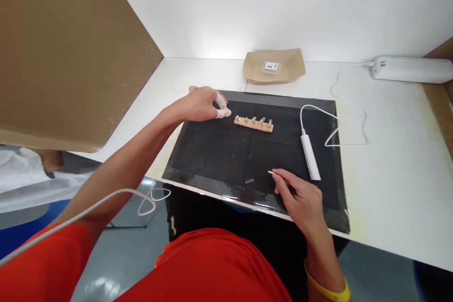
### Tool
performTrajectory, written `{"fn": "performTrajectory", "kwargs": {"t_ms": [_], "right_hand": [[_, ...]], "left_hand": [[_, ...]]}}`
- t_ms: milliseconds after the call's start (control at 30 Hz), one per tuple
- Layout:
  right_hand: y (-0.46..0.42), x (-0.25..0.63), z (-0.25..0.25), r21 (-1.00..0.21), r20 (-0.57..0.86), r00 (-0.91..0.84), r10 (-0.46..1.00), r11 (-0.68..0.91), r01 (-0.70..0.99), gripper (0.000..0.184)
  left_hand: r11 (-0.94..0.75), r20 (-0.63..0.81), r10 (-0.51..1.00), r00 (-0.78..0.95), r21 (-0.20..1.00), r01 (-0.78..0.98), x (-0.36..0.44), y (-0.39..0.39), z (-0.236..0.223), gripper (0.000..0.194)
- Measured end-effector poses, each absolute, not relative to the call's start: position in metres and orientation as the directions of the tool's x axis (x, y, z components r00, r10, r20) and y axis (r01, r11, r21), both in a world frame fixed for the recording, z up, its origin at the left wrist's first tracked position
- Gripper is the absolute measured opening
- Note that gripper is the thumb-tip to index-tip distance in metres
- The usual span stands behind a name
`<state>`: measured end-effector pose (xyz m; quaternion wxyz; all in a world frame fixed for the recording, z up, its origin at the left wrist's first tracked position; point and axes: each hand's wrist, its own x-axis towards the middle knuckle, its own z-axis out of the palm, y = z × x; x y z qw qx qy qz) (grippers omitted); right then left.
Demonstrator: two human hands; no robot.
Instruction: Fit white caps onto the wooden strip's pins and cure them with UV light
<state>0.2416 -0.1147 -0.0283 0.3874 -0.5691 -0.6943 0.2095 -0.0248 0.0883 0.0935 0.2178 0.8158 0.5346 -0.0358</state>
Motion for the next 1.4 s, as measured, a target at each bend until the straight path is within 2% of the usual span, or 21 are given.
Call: {"fn": "performTrajectory", "kwargs": {"t_ms": [167, 300, 467, 567, 800, 1000, 1200, 1400], "right_hand": [[-0.113, 0.241, -0.026, -0.69, 0.322, -0.081, 0.943, 0.292, 0.662, 0.033], [-0.114, 0.241, -0.023, -0.677, 0.328, -0.061, 0.943, 0.279, 0.681, 0.033], [-0.115, 0.242, -0.022, -0.68, 0.33, -0.069, 0.941, 0.287, 0.675, 0.032], [-0.114, 0.242, -0.021, -0.687, 0.335, -0.08, 0.939, 0.301, 0.661, 0.028], [-0.113, 0.242, -0.019, -0.717, 0.333, -0.076, 0.94, 0.305, 0.627, 0.025], [-0.115, 0.242, -0.021, -0.743, 0.255, -0.048, 0.966, 0.227, 0.629, 0.026], [-0.115, 0.244, -0.022, -0.736, 0.242, -0.052, 0.969, 0.219, 0.641, 0.028], [-0.115, 0.243, -0.022, -0.718, 0.277, -0.063, 0.959, 0.249, 0.65, 0.029]], "left_hand": [[-0.471, -0.47, 0.636, 0.612, 0.392, 0.79, 0.003, 0.134, 0.115, 0.04], [-0.525, -0.69, 0.456, 0.562, 0.301, 0.796, 0.036, 0.171, 0.113, 0.046], [-0.578, -0.799, 0.294, 0.525, 0.289, 0.763, 0.062, 0.188, 0.1, 0.05], [-0.579, -0.812, 0.276, 0.515, 0.287, 0.763, 0.068, 0.19, 0.094, 0.055], [-0.585, -0.815, 0.295, 0.498, 0.258, 0.769, 0.075, 0.191, 0.085, 0.053], [-0.556, -0.816, 0.351, 0.459, 0.213, 0.804, 0.081, 0.191, 0.081, 0.045], [-0.644, -0.822, 0.316, 0.473, 0.18, 0.744, 0.094, 0.194, 0.08, 0.034], [-0.652, -0.8, 0.403, 0.444, 0.089, 0.753, 0.1, 0.189, 0.076, 0.046]]}}
